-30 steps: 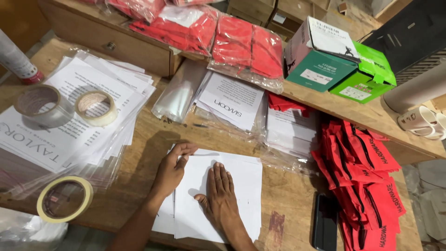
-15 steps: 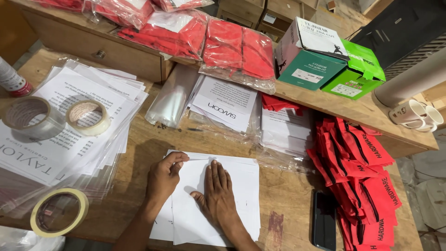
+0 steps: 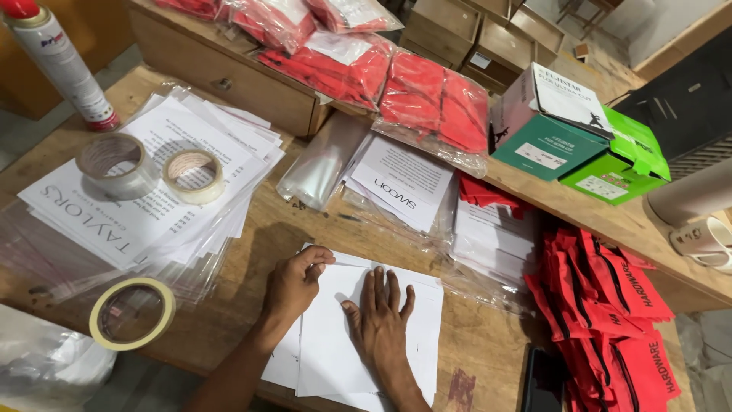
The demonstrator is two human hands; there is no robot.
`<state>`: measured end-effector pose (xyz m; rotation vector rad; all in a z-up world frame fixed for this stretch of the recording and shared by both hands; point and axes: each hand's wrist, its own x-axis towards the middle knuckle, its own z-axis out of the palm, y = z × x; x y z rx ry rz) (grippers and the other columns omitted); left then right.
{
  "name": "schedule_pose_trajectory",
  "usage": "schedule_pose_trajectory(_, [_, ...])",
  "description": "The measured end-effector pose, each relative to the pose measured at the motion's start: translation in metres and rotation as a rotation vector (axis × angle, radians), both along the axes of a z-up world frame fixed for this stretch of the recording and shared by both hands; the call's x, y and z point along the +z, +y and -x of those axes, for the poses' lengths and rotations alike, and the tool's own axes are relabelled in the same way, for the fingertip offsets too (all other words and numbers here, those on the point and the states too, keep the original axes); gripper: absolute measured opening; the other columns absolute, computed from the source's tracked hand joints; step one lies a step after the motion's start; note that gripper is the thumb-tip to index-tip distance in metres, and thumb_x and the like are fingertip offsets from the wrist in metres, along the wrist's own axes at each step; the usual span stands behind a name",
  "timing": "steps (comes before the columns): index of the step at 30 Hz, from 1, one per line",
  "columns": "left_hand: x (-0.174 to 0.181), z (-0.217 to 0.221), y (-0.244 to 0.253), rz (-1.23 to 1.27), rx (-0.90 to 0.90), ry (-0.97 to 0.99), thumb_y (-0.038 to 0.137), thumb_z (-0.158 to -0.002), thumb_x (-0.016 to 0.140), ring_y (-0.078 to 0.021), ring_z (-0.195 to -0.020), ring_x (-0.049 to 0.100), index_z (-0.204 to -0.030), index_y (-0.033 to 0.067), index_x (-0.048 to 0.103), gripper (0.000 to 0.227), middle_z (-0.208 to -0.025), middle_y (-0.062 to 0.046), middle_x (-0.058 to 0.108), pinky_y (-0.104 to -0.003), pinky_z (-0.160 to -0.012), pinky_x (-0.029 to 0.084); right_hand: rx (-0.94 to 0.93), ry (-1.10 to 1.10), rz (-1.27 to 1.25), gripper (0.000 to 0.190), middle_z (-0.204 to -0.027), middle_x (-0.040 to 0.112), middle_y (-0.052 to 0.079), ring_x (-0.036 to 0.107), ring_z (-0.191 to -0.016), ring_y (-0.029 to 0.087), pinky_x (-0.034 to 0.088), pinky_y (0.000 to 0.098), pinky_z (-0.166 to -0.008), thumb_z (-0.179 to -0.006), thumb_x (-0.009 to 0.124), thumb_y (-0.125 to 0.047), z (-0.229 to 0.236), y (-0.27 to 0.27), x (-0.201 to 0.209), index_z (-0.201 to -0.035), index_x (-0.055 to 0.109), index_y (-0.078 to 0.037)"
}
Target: The person folds printed instruction sheets and places them into clear plastic sleeves along with red hardware pouches. The person repeats this process for multiple sets, stacking the completed packages on the table.
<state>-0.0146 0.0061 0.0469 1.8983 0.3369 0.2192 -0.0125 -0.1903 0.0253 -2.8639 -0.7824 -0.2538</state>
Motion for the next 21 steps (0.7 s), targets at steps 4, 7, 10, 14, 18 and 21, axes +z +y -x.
schedule_pose_trajectory(4, [-0.002, -0.001, 0.000, 0.017, -0.007, 0.015, 0.003, -0.093, 0.065, -0.0133, -0.091, 0.079, -0.110, 0.0131, 0.072, 0.021, -0.103, 0.003, 0.081, -0.029, -0.075, 0.061, -0.014, 0.003, 0.023, 0.074, -0.147, 0.050, 0.026, 0.040, -0.138, 0.039, 0.022, 0.0704, -0.106, -0.104, 0.034, -0.055, 0.008, -0.005, 0.004, -0.144, 0.046, 0.007])
schedule_pose_trajectory(7, [-0.004, -0.002, 0.000, 0.029, -0.007, 0.005, 0.002, -0.092, 0.065, -0.0128, -0.091, 0.079, -0.110, 0.0126, 0.072, 0.022, -0.103, 0.002, 0.081, -0.028, -0.076, 0.061, 0.009, 0.023, 0.051, 0.074, -0.148, 0.050, 0.027, 0.044, -0.134, 0.038, 0.027, 0.0684, -0.101, -0.104, 0.036, -0.054, 0.017, -0.011, 0.009, -0.144, 0.045, 0.008])
schedule_pose_trajectory(10, [-0.006, -0.003, 0.000, 0.022, -0.008, 0.023, 0.003, -0.092, 0.065, -0.0121, -0.091, 0.079, -0.111, 0.0132, 0.071, 0.022, -0.105, 0.003, 0.081, -0.027, -0.075, 0.062, 0.036, 0.047, 0.114, 0.072, -0.146, 0.049, 0.030, 0.045, -0.133, 0.040, 0.030, 0.0698, -0.098, -0.105, 0.035, -0.053, 0.029, -0.018, 0.007, -0.144, 0.044, 0.008])
schedule_pose_trajectory(14, [-0.012, -0.003, -0.001, 0.018, -0.002, 0.032, 0.006, -0.094, 0.065, -0.0112, -0.091, 0.079, -0.111, 0.0142, 0.071, 0.020, -0.105, 0.004, 0.081, -0.028, -0.073, 0.062, 0.119, 0.065, 0.210, 0.071, -0.140, 0.045, 0.042, 0.046, -0.129, 0.047, 0.035, 0.0704, -0.095, -0.107, 0.035, -0.050, 0.050, -0.031, -0.001, -0.146, 0.042, 0.009])
schedule_pose_trajectory(18, [-0.009, -0.003, -0.001, 0.005, 0.005, 0.040, 0.006, -0.093, 0.065, -0.0111, -0.091, 0.078, -0.111, 0.0137, 0.071, 0.020, -0.104, 0.004, 0.081, -0.028, -0.072, 0.061, 0.183, 0.075, 0.226, 0.074, -0.135, 0.044, 0.050, 0.049, -0.122, 0.052, 0.038, 0.0681, -0.094, -0.103, 0.043, -0.053, 0.076, -0.045, -0.014, -0.144, 0.044, 0.009])
schedule_pose_trajectory(21, [-0.008, -0.002, -0.001, 0.019, 0.007, 0.019, 0.004, -0.093, 0.065, -0.0117, -0.088, 0.079, -0.111, 0.0129, 0.072, 0.021, -0.103, 0.004, 0.081, -0.028, -0.071, 0.060, 0.222, 0.040, 0.192, 0.077, -0.125, 0.048, 0.053, 0.054, -0.120, 0.057, 0.041, 0.0653, -0.095, -0.099, 0.051, -0.057, 0.096, -0.059, -0.027, -0.141, 0.045, 0.008])
